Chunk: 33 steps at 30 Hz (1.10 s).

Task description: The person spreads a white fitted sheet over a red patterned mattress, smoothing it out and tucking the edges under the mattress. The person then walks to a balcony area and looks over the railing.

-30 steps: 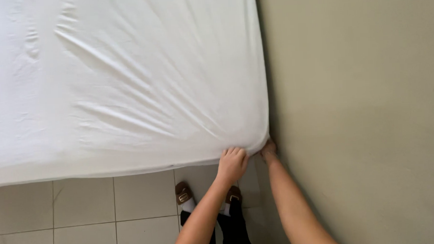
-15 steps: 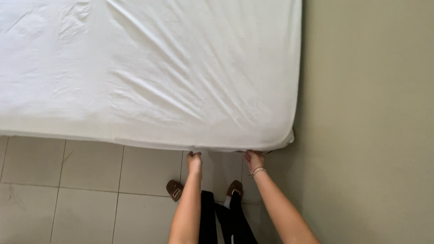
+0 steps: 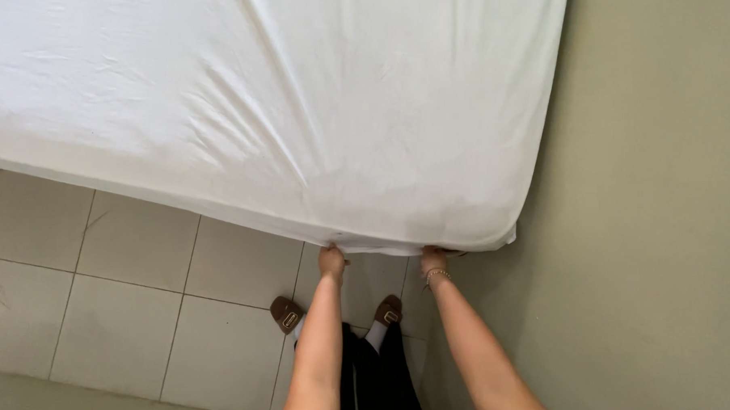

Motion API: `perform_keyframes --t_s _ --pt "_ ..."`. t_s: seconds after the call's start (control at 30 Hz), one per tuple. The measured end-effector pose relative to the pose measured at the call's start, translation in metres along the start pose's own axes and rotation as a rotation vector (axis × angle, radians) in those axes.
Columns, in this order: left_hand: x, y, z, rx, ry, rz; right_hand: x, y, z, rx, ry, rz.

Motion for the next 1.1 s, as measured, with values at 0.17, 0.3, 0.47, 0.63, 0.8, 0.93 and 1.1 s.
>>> perform_keyframes --t_s 0.17,0.3,0.47,0.63,0.8,0.93,1.1 --pt "0.019 0.003 -0.018 -0.130 -0.140 0.357 0.022 0.061 -0.064 0.142 -0.146 -0.045" --pt "0.003 0.001 -0.031 -0.166 -0.122 1.091 0.012 0.042 -0.013 0.161 -0.080 0.032" --pt "-0.053 -0.013 -0.049 -0.139 -0.164 1.097 0.006 0.006 -0.006 -0.037 0.043 0.556" --pt "-0.126 0.078 -0.059 0.075 -0.190 1.170 -0.024 -0.093 0.058 -0.238 0.125 0.936" --pt "-0.169 0.066 -0.154 -0.031 -0.118 1.067 0.010 -0.095 0.072 -0.280 0.140 1.450" --pt "-0.175 0.018 -0.185 -0.256 0.064 0.817 0.063 -0.023 0.044 -0.320 0.144 1.758" --pt "-0.215 0.024 -0.163 -0.192 0.227 0.509 0.176 0.052 0.083 -0.118 -0.526 1.370"
Point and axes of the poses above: each hand's wrist, its own z-axis away from the middle knuckle, its own x-axis out of the palm, y = z × x, the point moved 8 cm from there along -z, towards the middle knuckle, and after that the axes turned 2 degrees about z, right-handed, at the moved point
